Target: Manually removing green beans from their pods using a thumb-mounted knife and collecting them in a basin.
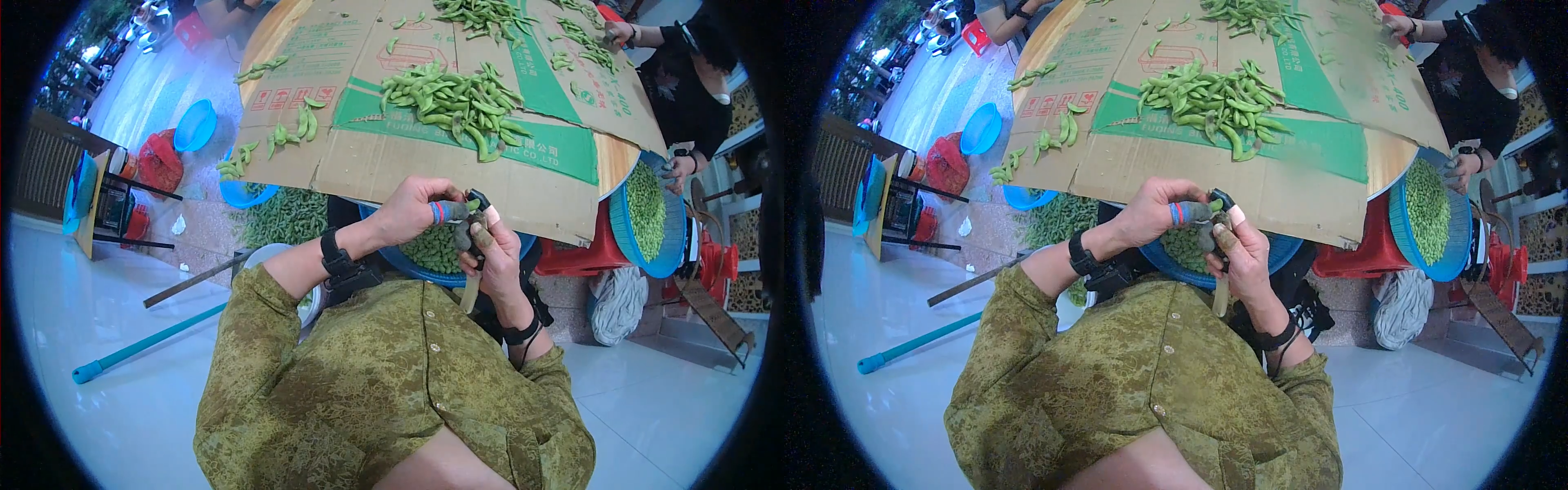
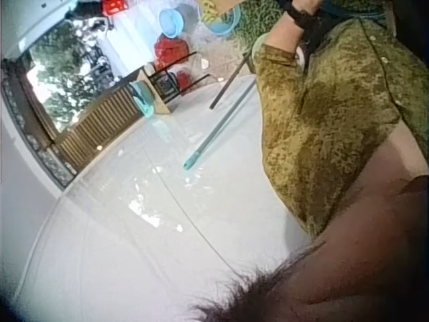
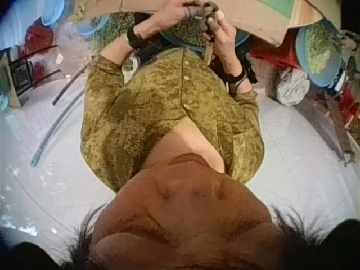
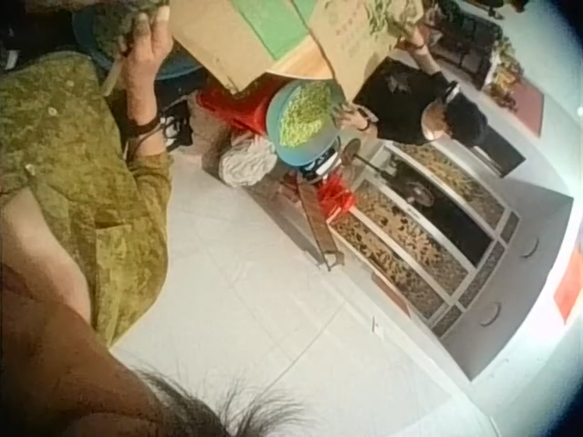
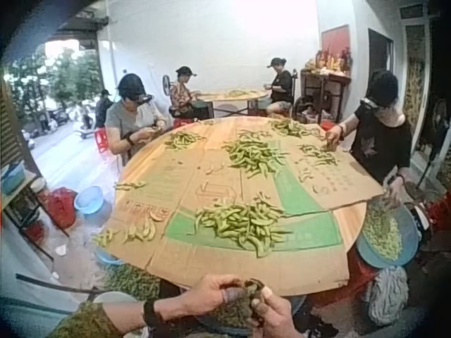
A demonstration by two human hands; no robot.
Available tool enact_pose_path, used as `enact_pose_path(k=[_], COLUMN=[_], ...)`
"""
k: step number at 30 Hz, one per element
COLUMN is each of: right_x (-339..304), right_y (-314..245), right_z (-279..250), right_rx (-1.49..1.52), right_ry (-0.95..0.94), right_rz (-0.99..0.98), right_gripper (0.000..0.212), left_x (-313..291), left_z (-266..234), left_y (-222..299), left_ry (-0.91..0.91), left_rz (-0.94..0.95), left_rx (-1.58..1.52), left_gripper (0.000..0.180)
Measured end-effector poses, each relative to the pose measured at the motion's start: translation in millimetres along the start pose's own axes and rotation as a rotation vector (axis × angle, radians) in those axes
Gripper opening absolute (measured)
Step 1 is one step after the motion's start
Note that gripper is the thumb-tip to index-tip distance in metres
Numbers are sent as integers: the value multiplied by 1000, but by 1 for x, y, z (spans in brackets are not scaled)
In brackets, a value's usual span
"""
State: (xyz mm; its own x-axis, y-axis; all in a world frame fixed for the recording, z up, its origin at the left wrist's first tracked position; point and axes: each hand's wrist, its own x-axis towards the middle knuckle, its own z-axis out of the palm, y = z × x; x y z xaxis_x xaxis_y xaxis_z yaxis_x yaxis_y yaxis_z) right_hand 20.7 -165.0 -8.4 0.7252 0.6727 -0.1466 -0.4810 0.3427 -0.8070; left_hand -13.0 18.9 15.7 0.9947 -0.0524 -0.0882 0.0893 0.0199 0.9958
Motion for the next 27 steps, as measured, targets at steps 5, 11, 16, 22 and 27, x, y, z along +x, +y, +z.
enact_pose_path(k=[5, 11, 16, 22, 27], right_x=[4, 6, 6, 8, 8], right_y=[-2, -17, -19, -16, -8], right_z=[-1, 0, -2, -7, -4], right_rx=[-104, -30, 168, 285, 287], right_ry=[24, -127, -119, -192, -155], right_rz=[-66, -28, 119, 216, 242], right_gripper=[34, 36, 39, 44, 42], left_x=[4, 8, 7, -5, -5], left_z=[-1, -20, -7, -8, -14], left_y=[-6, -12, 2, 18, 18], left_ry=[19, -255, -61, 67, 39], left_rz=[19, -200, 215, 807, 776], left_rx=[-68, -665, 40, 1066, 983], left_gripper=[12, 13, 13, 24, 19])
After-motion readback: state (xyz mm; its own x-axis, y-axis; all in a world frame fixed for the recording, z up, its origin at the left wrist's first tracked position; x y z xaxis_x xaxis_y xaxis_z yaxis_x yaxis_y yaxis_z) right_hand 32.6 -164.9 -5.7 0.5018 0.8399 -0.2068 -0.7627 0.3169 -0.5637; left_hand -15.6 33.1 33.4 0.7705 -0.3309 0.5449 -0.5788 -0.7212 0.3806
